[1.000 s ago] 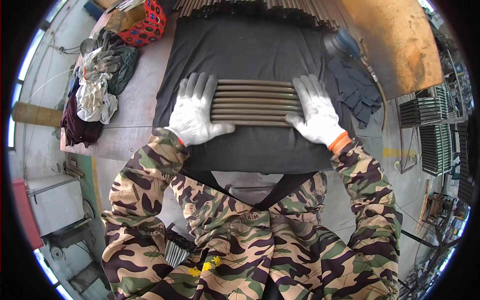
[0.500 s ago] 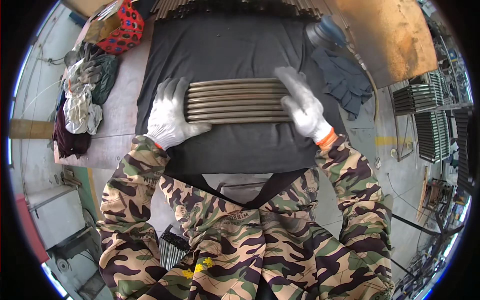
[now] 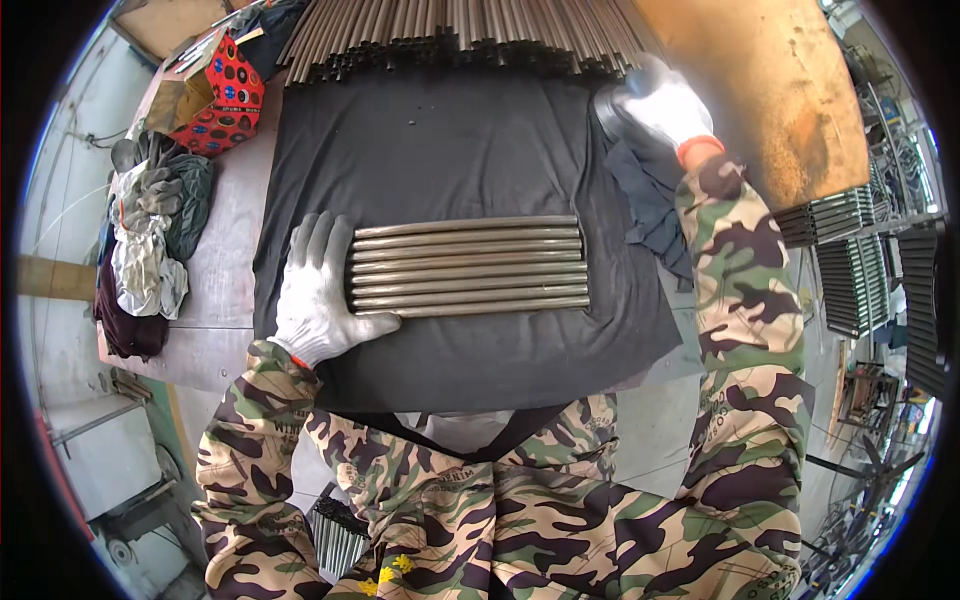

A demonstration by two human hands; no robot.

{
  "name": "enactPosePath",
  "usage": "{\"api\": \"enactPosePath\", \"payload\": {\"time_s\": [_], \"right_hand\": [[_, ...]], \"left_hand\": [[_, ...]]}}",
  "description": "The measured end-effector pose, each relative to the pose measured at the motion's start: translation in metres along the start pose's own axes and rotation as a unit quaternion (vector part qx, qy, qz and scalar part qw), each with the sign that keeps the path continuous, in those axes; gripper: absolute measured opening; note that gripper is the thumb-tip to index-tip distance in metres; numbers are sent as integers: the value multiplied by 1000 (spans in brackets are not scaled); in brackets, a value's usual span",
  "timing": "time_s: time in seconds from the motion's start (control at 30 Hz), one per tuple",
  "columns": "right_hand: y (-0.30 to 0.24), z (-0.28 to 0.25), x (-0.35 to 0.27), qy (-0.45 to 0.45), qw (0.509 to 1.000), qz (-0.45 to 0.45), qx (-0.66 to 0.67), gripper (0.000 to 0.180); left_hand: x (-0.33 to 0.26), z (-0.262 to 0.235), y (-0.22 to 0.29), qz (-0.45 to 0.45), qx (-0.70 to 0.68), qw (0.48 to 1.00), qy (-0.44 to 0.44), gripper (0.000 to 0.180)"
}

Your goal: The recorder is sanding or polishing several metal rods on a padded workbench using a hand-held pneumatic sander.

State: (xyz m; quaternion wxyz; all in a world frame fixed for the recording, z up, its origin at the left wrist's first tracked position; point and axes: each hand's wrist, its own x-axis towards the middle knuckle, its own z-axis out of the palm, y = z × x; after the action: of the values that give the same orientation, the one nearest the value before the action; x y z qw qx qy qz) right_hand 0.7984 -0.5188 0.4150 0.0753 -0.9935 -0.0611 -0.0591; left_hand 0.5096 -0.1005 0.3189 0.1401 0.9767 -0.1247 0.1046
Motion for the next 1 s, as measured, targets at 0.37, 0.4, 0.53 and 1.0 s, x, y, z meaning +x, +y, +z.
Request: {"api": "enactPosePath", "payload": {"time_s": [0.37,0.4,0.53,1.0], "right_hand": [[33,-61,15,29,997,3,-73,64],[25,-73,2,30,997,5,-73,64],[-22,-96,-74,-20,991,-130,-21,56],[-55,-57,-176,-42,986,-151,62,48]], "left_hand": [[5,-16,6,-33,-46,997,-52,134],[4,-16,5,-33,-47,997,-44,133],[6,-18,6,-38,-42,997,-49,131],[23,17,29,90,2,994,64,108]]}}
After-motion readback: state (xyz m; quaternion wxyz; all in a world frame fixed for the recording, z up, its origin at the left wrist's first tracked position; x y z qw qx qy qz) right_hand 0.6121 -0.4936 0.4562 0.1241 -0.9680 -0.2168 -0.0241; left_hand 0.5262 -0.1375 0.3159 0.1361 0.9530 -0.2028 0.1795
